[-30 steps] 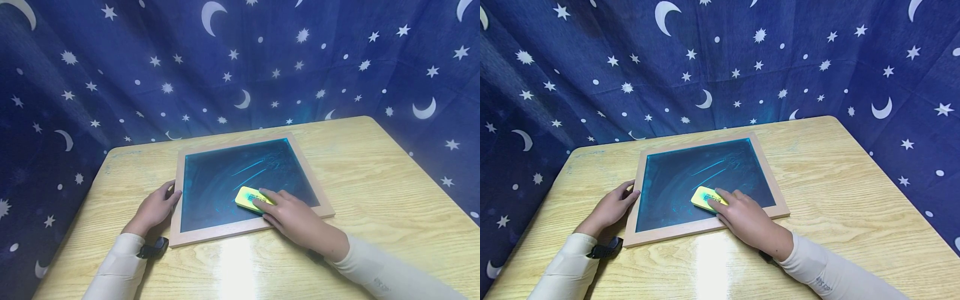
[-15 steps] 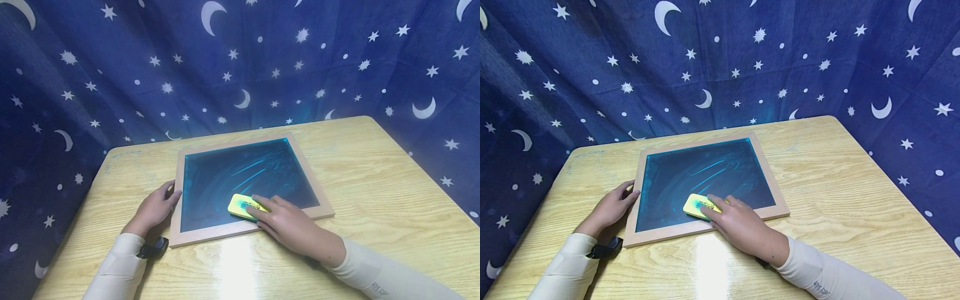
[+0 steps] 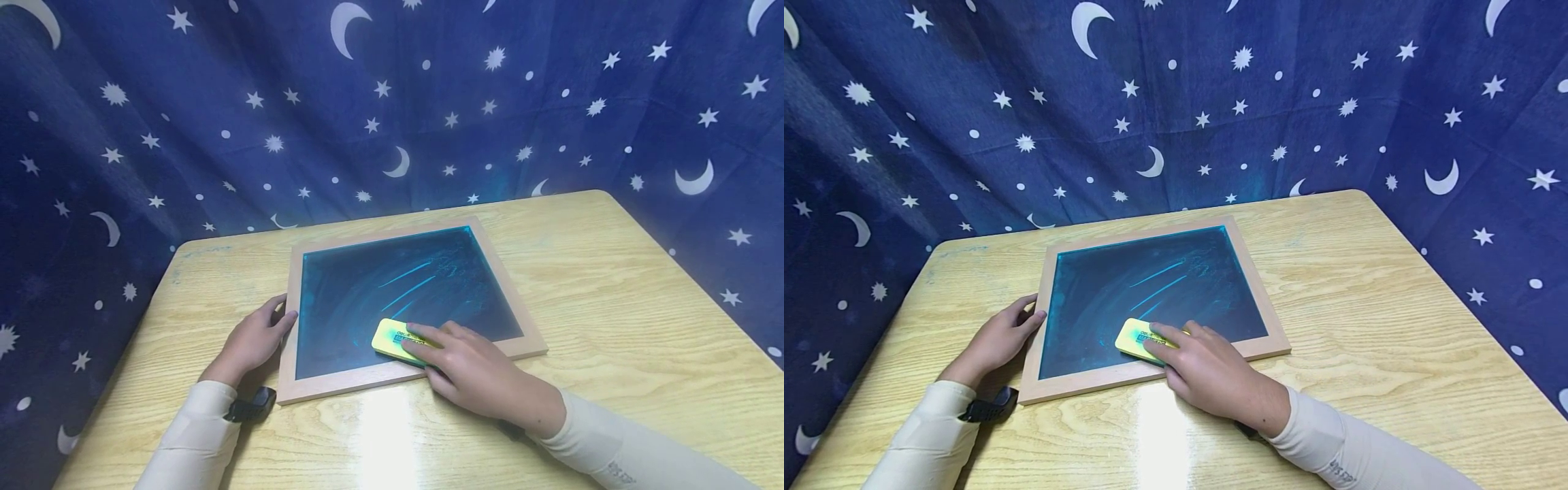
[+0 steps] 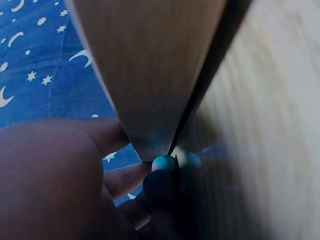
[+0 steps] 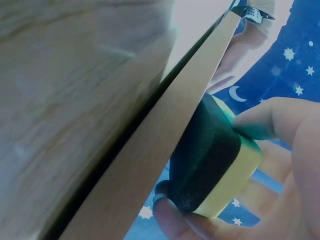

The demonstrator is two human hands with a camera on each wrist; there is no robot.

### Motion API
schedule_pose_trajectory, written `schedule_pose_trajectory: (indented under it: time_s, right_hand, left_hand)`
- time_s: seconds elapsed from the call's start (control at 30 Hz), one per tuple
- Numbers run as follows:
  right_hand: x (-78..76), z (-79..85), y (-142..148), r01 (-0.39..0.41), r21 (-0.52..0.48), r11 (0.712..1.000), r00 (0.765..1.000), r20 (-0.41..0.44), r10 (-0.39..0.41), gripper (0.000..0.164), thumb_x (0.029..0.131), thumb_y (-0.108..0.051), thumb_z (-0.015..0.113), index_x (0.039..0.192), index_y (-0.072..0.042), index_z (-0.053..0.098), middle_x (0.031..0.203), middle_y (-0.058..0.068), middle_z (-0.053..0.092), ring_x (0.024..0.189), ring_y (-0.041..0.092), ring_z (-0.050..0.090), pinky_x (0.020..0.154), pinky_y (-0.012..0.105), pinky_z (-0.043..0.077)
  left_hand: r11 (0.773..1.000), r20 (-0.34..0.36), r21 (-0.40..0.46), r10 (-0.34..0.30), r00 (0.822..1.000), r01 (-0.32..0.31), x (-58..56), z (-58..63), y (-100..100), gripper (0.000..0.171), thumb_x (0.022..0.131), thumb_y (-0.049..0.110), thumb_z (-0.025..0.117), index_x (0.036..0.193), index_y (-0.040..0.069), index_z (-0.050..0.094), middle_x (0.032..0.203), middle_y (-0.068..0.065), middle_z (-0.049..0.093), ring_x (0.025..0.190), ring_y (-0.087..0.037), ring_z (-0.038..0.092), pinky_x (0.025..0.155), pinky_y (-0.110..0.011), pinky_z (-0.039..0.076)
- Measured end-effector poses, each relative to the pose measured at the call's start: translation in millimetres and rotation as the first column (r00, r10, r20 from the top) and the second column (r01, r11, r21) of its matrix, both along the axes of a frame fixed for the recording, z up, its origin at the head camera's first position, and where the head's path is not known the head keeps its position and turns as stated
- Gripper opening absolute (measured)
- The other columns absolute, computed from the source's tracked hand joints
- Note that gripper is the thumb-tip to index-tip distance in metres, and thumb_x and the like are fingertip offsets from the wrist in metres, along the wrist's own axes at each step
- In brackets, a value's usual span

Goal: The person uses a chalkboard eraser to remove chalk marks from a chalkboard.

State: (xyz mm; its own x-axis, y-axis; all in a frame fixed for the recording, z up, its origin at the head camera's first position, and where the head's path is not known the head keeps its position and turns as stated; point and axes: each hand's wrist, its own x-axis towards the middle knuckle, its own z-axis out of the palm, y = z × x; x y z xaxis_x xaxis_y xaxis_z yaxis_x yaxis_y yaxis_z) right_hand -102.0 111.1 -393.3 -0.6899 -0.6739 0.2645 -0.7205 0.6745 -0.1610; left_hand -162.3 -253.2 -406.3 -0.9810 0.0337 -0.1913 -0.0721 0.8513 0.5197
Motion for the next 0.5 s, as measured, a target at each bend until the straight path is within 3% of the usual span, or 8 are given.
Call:
schedule_pose_trajectory:
  time_s: [0.33, 0.5]
  right_hand:
    - [-2.2, 0.0, 3.1, -0.064, -0.008, 0.998, 0.997, -0.043, 0.064, 0.043, 0.094, -0.024, 0.07, 0.135, -0.019, 0.064, 0.143, 0.002, 0.06, 0.098, 0.017, 0.067, 0.084, 0.039, 0.057]
    - [-4.7, -0.2, 4.1, -0.052, 0.008, 0.999, 0.998, -0.037, 0.052, 0.043, 0.094, -0.025, 0.07, 0.136, -0.019, 0.064, 0.144, 0.002, 0.059, 0.102, 0.019, 0.067, 0.086, 0.04, 0.057]
  left_hand:
    - [1.0, 0.001, -0.002, -0.005, 1.0, 0.005, -0.5, -0.8, -0.7, 0.067, 0.106, 0.051, 0.038, 0.157, 0.008, 0.03, 0.15, -0.028, 0.046, 0.137, -0.049, 0.046, 0.108, -0.066, 0.038]
    - [1.0, 0.004, 0.001, -0.004, 1.0, 0.004, -0.5, -1.5, -1.0, 0.067, 0.106, 0.051, 0.038, 0.157, 0.009, 0.03, 0.149, -0.028, 0.047, 0.136, -0.048, 0.047, 0.108, -0.065, 0.039]
